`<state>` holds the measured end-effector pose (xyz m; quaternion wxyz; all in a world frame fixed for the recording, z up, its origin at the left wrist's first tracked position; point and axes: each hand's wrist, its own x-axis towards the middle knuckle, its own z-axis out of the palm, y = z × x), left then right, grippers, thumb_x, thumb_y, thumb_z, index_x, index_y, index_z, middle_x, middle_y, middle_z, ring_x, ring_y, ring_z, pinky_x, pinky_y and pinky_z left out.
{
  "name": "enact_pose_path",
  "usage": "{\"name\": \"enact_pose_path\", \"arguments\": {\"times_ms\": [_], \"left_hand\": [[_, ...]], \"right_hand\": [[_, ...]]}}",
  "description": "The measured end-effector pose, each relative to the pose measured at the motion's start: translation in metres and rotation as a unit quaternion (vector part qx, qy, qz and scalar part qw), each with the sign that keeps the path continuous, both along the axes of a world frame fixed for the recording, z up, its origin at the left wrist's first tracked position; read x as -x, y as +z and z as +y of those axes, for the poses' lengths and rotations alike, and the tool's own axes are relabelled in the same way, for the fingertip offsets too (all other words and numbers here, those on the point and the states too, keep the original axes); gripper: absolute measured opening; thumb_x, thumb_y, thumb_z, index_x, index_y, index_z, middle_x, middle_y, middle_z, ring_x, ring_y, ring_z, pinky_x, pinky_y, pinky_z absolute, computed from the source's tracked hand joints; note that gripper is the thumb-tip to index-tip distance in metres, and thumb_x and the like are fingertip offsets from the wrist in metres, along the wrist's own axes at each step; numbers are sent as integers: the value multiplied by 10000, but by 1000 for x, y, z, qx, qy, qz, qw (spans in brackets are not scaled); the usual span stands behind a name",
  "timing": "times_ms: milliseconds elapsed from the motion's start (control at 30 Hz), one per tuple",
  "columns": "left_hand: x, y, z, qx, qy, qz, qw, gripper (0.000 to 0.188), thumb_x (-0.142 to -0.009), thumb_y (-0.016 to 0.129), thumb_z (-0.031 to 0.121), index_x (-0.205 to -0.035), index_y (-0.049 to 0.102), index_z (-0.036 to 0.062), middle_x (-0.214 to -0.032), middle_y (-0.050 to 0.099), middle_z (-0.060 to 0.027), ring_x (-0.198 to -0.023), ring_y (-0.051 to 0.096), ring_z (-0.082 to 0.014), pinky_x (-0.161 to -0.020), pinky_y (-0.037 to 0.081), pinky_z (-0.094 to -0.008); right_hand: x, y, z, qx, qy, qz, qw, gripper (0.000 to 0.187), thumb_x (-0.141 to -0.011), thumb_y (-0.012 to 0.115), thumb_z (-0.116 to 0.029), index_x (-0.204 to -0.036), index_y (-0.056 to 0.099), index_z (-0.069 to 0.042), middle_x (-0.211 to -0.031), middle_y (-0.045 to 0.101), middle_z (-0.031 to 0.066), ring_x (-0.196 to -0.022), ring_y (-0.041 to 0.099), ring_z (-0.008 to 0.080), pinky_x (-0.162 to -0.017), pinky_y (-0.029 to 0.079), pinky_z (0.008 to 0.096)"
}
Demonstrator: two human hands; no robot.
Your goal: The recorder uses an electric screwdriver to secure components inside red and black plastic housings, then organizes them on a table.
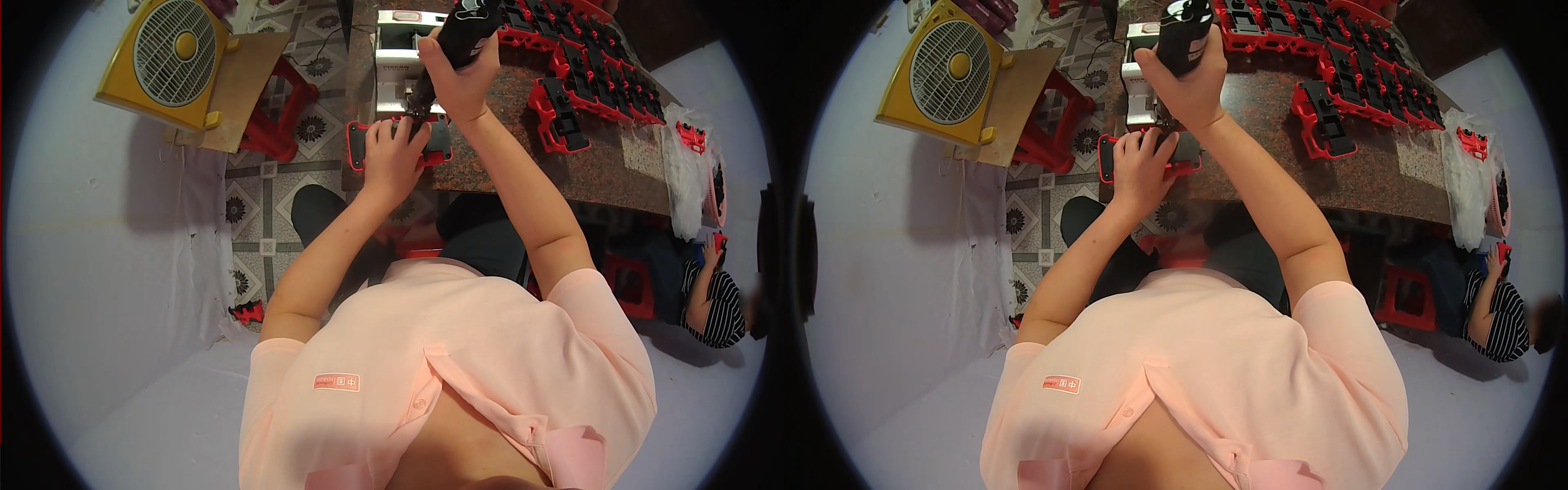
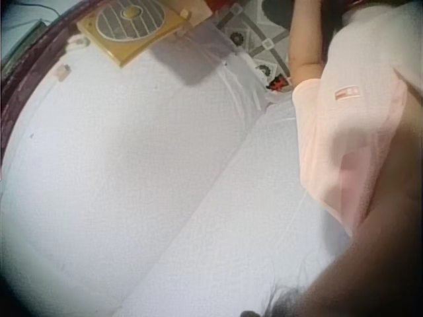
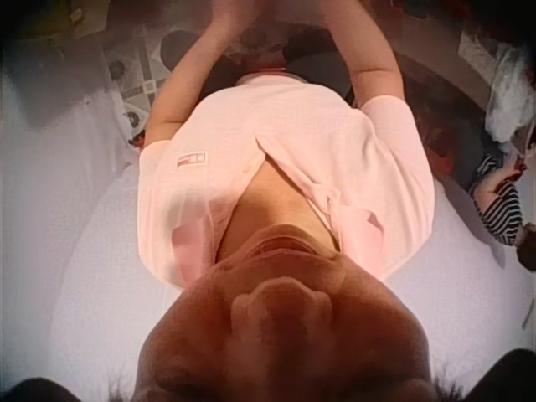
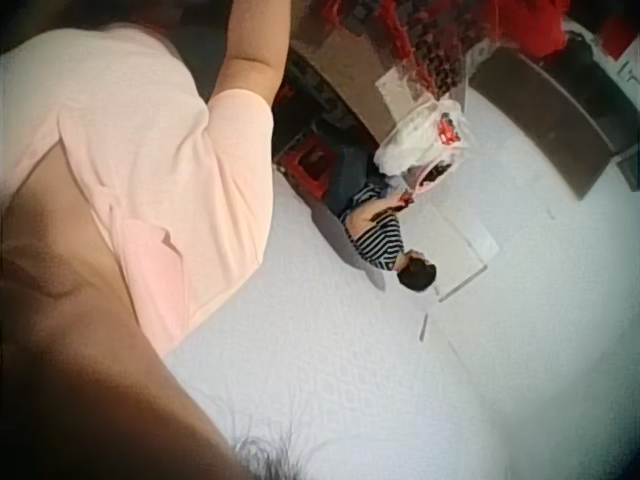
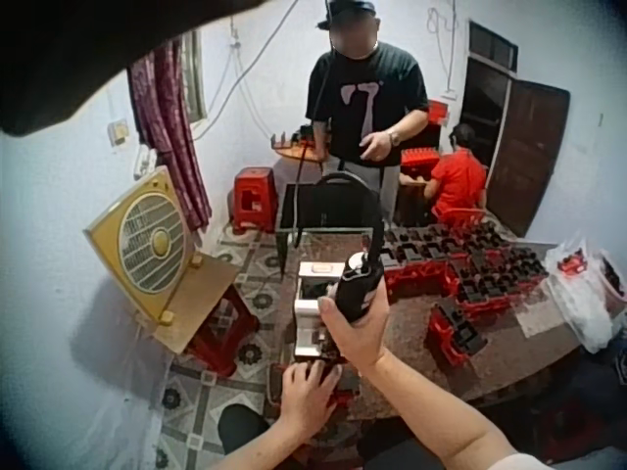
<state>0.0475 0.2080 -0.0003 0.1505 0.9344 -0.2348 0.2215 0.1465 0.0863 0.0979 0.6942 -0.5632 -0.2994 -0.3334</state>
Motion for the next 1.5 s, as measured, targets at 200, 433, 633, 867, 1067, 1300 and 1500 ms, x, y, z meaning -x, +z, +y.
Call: {"name": "enact_pose_path", "arguments": {"times_ms": [200,433,633,867,1067,1300,1500], "left_hand": [[0,2,1,26,-10,12,1000,678,-660,829,141,-1292,585,167,-1237,562,-115,-1130,517,-352,-1033,380,-511],[2,6,-1,2,-6,14,1000,708,-657,842,170,-1315,581,158,-1242,558,-112,-1142,508,-343,-1045,375,-503],[10,1,6,0,0,11,1000,709,-647,849,174,-1307,593,161,-1243,559,-103,-1142,513,-340,-1047,377,-497],[14,1,10,-7,12,18,1000,705,-640,846,163,-1297,590,163,-1248,550,-98,-1160,510,-347,-1043,379,-498],[14,0,8,-9,9,20,1000,724,-643,844,169,-1314,574,165,-1255,549,-102,-1161,509,-350,-1043,376,-496],[13,0,8,4,4,16,1000,699,-647,829,143,-1297,574,163,-1243,554,-112,-1142,522,-359,-1035,381,-505],[14,-2,8,-17,19,21,999,756,-632,860,180,-1328,564,171,-1257,547,-88,-1167,508,-334,-1052,373,-489]], "right_hand": [[2,0,4,-5,5,-3,1000,397,-830,832,-75,-1022,489,-26,-800,662,2,-698,625,57,-629,506,214],[-15,-9,2,68,-87,27,994,456,-778,883,-215,-999,529,-32,-802,671,31,-695,639,96,-617,511,257],[-7,21,-5,16,10,60,998,199,-951,702,-120,-989,519,-52,-729,579,-2,-616,561,81,-552,446,256],[19,33,-31,36,-19,0,999,198,-957,696,-121,-1001,511,-66,-737,598,7,-593,559,75,-551,463,234],[18,14,-32,-2,-12,20,1000,270,-906,755,-110,-1001,508,-55,-748,613,5,-629,577,75,-567,471,234],[28,14,-32,-18,22,31,999,360,-870,780,-28,-1065,477,-28,-780,629,-1,-672,597,61,-589,493,221],[29,9,-35,-6,19,25,999,366,-869,778,-24,-1080,479,-22,-797,633,4,-689,593,57,-609,489,219]]}}
